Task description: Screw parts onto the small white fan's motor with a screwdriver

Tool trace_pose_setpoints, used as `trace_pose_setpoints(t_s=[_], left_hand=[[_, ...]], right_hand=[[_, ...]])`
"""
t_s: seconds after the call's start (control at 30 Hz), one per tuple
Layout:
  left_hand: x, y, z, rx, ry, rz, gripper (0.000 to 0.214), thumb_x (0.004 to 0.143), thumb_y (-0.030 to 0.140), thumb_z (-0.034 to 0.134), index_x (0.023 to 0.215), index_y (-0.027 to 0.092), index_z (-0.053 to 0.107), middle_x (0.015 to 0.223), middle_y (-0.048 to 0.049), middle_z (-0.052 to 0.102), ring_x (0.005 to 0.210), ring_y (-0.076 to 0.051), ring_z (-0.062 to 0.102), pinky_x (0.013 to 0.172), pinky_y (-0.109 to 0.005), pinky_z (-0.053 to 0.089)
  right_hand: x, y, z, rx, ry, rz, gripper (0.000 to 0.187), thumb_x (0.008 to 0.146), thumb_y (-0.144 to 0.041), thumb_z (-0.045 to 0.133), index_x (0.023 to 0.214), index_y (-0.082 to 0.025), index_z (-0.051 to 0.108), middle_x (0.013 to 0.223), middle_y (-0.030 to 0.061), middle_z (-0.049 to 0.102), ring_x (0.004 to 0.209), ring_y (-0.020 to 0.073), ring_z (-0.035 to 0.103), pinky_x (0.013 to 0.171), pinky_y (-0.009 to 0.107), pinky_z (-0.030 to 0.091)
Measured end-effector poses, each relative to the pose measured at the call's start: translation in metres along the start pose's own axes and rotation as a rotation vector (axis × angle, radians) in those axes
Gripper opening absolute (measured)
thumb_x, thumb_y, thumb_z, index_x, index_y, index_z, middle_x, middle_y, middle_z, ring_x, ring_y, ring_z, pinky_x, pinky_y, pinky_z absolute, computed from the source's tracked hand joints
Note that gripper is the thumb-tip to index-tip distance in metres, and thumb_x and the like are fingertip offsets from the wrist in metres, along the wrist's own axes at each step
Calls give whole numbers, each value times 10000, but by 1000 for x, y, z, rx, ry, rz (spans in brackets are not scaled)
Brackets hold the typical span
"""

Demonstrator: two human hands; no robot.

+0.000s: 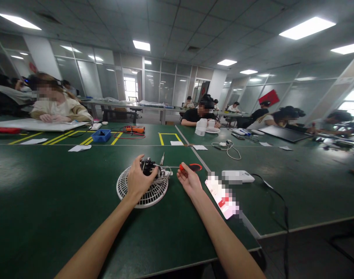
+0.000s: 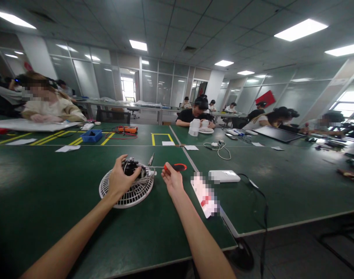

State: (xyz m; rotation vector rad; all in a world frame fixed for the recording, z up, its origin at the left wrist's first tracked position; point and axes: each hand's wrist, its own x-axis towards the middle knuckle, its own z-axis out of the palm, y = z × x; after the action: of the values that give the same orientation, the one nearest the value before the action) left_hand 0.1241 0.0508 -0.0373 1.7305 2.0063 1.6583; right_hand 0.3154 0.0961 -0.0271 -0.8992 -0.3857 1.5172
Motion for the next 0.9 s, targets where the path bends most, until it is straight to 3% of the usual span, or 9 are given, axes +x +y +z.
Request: trace_pose_setpoints(t_s=[0.3, 0.5, 0.6, 0.8, 0.9], left_hand=[[0, 0, 0, 0, 6, 15, 695, 780, 465, 743, 1381, 206, 508, 1324, -147, 647, 1199, -334, 647, 1049, -508, 516], [0, -3, 1, 4, 5, 23, 703, 788, 490, 736, 1387, 206, 503, 1327, -154, 642, 1198, -337, 646, 1042, -512, 520], [0, -3, 0, 1, 8, 18, 702, 780, 498, 742, 1375, 207, 511, 1323, -155, 644, 1196, -339, 647, 1043, -518, 518], [1, -1, 0, -24, 2, -42, 744, 799, 594, 716, 1392, 204, 494, 1318, -168, 652, 1207, -357, 645, 1052, -544, 504], [1, -1, 1, -26, 0, -54, 749, 802, 586, 717, 1399, 199, 484, 1308, -172, 657, 1202, -361, 648, 1048, -544, 504]], right_hand=[[-4, -8, 4, 183, -75, 22, 281, 731, 73, 691, 758, -204, 651, 707, -10, 738, 760, 135, 756, 774, 243, 638], [-5, -4, 4, 78, 4, 27, 142, 838, -148, 780, 766, -191, 665, 617, -21, 676, 576, 116, 676, 604, 219, 605], [-3, -5, 2, 28, -30, 18, 146, 800, -117, 809, 791, -182, 678, 637, -12, 698, 567, 115, 672, 550, 200, 576], [-1, -4, 2, 125, -64, -14, 236, 740, 14, 761, 764, -193, 650, 727, 7, 754, 724, 131, 752, 736, 223, 636], [-1, 0, 2, 164, -63, -37, 227, 750, -12, 761, 777, -206, 646, 742, -6, 756, 775, 141, 768, 772, 238, 645]])
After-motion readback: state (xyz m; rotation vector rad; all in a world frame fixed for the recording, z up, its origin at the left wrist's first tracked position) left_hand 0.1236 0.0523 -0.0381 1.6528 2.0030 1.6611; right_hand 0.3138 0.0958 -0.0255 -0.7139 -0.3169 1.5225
